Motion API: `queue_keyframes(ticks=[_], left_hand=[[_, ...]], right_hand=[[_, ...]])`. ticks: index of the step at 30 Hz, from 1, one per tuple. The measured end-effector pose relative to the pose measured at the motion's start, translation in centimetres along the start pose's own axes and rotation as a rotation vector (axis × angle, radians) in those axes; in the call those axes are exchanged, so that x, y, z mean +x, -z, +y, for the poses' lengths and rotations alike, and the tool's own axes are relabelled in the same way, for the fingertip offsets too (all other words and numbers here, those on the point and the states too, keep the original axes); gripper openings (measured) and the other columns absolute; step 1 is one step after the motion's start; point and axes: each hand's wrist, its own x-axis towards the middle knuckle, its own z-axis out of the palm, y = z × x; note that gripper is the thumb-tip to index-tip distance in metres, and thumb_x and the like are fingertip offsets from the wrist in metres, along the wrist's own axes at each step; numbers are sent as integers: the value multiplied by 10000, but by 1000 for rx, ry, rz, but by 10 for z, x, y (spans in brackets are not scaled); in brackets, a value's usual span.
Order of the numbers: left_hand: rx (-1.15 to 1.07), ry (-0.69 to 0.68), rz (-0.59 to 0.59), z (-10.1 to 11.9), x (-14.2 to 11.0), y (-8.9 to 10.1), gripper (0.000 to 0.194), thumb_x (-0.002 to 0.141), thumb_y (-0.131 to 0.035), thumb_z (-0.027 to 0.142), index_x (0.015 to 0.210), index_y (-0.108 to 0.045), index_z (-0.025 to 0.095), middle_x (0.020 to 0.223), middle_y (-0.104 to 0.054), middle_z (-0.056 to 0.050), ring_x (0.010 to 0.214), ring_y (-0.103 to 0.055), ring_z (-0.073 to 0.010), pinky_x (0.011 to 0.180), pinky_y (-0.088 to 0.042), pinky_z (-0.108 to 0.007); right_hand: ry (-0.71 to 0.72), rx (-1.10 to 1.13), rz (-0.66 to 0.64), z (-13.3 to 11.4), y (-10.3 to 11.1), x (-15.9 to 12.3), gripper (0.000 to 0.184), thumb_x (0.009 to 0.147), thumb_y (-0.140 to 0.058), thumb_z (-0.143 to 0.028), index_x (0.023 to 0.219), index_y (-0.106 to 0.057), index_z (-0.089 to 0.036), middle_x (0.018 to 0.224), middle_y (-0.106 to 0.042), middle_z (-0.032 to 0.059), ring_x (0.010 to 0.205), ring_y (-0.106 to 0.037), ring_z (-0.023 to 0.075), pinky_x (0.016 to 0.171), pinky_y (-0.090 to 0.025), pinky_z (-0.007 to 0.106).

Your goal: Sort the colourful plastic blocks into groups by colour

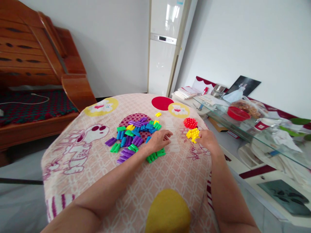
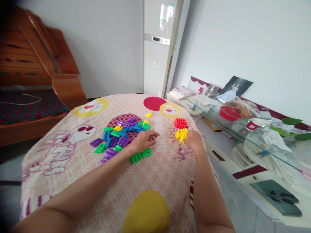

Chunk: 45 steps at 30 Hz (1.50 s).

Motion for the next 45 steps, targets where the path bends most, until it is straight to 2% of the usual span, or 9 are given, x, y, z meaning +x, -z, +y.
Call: queue_keyframes(ticks=[4,7,15,19,25,30,35,40,45], left_hand=[[49,-14,-2,-1,2,5,302,763,-634,88,1057,-681,134,982,-743,-66,785,-710,-147,695,-561,-235],[181,10,48,-5,7,27,291,779,-641,121,1065,-690,146,1001,-750,-65,811,-709,-159,734,-557,-247],[810,463,245,-48,-8,114,314,844,-589,232,1130,-687,149,1151,-717,-147,1098,-657,-306,921,-511,-366],[778,587,184,-72,-18,129,240,788,-666,276,1003,-706,176,1048,-732,-137,1037,-665,-323,862,-519,-377],[663,457,216,-81,-14,134,232,710,-695,200,939,-703,165,927,-735,-102,935,-669,-284,846,-511,-375],[287,249,290,-54,-5,127,306,680,-704,283,966,-717,174,860,-732,-47,821,-677,-220,762,-532,-316],[-24,26,98,-21,5,91,360,687,-689,313,1010,-705,156,922,-735,-46,847,-683,-190,802,-552,-311],[9,11,11,-9,6,49,306,681,-705,245,976,-694,163,871,-726,-23,789,-677,-165,736,-547,-274],[57,10,-8,-5,4,30,257,682,-717,201,933,-670,175,860,-720,-13,775,-672,-157,710,-541,-262]], right_hand=[[-12,-25,-20,-3,-2,-1,237,751,-722,-309,905,-752,-131,917,-758,137,848,-680,235,638,-373,281],[-34,42,62,-4,1,-2,272,802,-678,-429,853,-761,-175,888,-762,116,813,-674,229,612,-350,286],[-12,210,263,-14,-2,-1,349,857,-565,-460,770,-758,-182,793,-751,106,714,-639,212,595,-323,294],[9,249,290,-13,-6,1,362,859,-545,-455,775,-756,-174,788,-750,113,694,-629,209,600,-330,297],[65,367,336,-15,-10,1,314,851,-549,-415,742,-744,-195,733,-734,81,664,-613,186,614,-371,277],[196,546,284,-49,-19,-4,231,838,-575,-320,716,-723,-190,680,-706,60,652,-620,177,637,-403,270],[375,769,172,-93,-24,-18,163,840,-591,-274,765,-712,-195,707,-705,36,666,-624,162,644,-429,258],[393,967,90,-108,-22,-26,207,870,-587,-328,905,-729,-181,752,-715,24,664,-624,151,645,-461,254],[359,1037,20,-106,-29,-23,166,840,-606,-285,891,-729,-186,750,-710,10,685,-640,149,642,-471,246]])
